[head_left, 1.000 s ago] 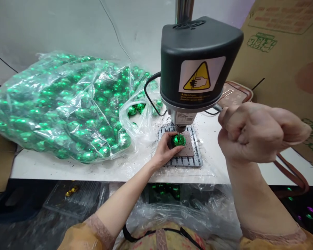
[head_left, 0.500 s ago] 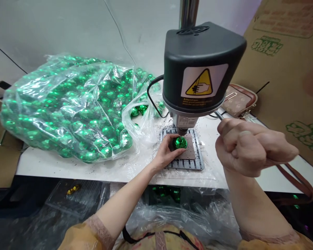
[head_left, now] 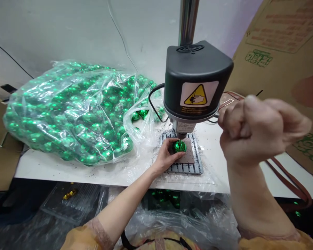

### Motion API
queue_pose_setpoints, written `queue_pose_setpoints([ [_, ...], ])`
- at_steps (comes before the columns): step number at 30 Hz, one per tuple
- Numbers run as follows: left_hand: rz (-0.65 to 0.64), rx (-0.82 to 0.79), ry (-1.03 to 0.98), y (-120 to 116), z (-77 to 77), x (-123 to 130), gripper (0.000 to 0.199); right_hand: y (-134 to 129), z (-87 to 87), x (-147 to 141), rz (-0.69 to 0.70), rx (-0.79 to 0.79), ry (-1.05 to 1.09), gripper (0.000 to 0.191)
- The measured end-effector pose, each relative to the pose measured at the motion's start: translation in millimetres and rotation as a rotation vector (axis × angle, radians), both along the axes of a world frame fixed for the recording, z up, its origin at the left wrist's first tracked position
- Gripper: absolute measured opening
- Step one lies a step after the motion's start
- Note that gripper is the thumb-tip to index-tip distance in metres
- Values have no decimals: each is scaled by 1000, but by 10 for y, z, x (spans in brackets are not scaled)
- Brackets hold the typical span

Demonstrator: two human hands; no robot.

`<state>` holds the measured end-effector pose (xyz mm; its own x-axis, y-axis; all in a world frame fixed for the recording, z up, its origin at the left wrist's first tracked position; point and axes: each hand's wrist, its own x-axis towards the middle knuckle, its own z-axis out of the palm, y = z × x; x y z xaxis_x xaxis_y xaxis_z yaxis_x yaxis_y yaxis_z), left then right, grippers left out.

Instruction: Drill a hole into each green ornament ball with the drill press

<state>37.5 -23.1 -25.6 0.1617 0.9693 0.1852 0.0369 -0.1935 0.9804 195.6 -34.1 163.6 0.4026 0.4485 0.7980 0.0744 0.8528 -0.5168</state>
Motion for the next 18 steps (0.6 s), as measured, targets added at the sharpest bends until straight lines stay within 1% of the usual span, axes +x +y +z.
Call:
queue_pose_setpoints([
  [2,80,61,53,-81,50,6,55,39,172,-2,49,-84,57,47],
  [3,134,122,102,-158,70,-9,51,60,228,3,68,-116,76,47],
  [5,209,309,229,-392,79,-88,45,87,280,17,88,-142,83,47],
  [6,207,429,296,-542,62,-154,43,91,283,23,86,-137,79,47],
  [7,164,562,355,-707,31,-235,45,89,276,27,76,-135,70,47],
  [8,91,703,416,-877,-11,-327,48,82,265,29,69,-137,62,47],
  [10,-66,953,590,-1197,-112,-528,41,65,242,28,57,-144,57,47],
  [11,-146,1033,689,-1330,-157,-628,35,58,234,26,54,-154,64,47],
  [12,-213,1053,784,-1436,-192,-721,32,54,229,25,56,-170,75,48],
  [13,-268,1038,856,-1508,-212,-804,31,54,228,24,58,-185,88,49],
  [14,-305,1007,886,-1538,-214,-875,31,56,230,24,61,-198,102,49],
  [15,-317,981,873,-1521,-194,-935,32,61,234,25,57,-208,118,50],
  [16,-305,983,824,-1450,-153,-982,31,65,239,25,58,-217,126,51],
  [17,-262,997,768,-1322,-90,-1020,29,67,245,25,63,-219,123,52],
  [18,-192,1002,726,-1137,-6,-1052,27,67,251,23,55,-208,108,53],
])
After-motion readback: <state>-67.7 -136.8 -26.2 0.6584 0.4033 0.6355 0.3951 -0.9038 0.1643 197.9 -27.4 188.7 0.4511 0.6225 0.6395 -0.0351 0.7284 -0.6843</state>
